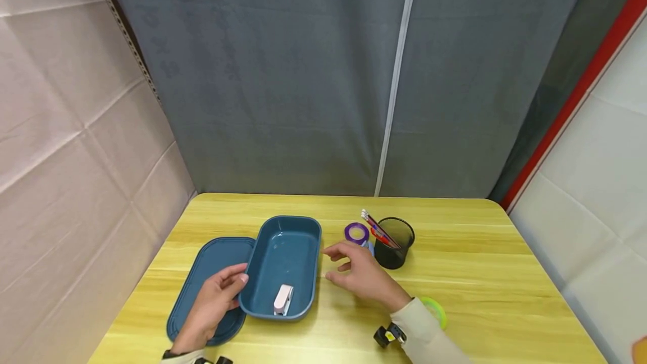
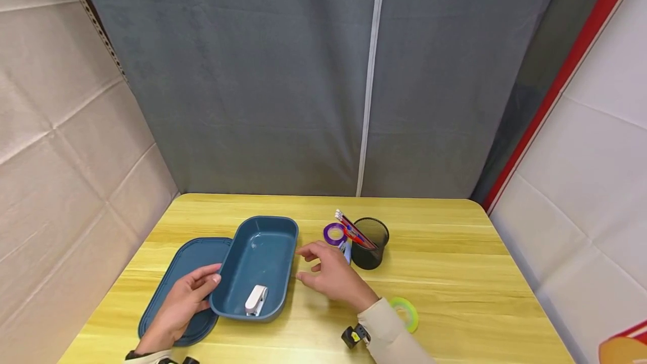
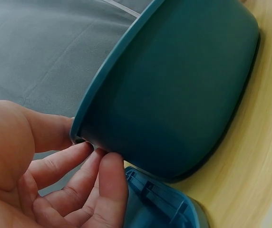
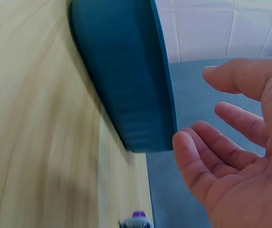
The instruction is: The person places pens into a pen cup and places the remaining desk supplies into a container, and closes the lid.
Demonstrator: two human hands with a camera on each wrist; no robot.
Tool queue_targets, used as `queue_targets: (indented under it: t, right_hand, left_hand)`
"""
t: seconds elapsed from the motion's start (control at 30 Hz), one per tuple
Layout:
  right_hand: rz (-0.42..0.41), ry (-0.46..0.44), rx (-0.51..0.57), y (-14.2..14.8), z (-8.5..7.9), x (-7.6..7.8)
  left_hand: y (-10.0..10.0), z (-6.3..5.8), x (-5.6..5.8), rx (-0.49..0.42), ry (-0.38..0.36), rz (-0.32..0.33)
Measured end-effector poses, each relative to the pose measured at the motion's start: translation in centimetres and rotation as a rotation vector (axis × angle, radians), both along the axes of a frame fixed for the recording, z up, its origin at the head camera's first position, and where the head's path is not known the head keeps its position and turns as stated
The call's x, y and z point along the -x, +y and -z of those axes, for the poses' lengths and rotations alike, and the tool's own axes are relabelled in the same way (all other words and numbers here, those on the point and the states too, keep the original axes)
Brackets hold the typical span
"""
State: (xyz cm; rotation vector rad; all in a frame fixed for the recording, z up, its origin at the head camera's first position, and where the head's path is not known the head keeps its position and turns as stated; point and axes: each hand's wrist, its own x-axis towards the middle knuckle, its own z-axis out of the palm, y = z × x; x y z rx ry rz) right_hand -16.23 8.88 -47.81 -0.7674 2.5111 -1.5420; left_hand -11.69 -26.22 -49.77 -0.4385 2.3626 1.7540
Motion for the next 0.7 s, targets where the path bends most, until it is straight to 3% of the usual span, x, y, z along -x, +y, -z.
queue_targets:
  t: [0.37,0.7]
  right_hand:
    - [0.058,0.018,-0.034,3.6,0.5,-0.4]
    - [0.041,-0.026,-0.038,6.6,1.2,-1.5]
  left_hand:
    - [0.0,0.0,0.3,-0.001,0.005,-0.001]
    - [-0.1,-0.1,0.2,-0.016,0.009,0.007]
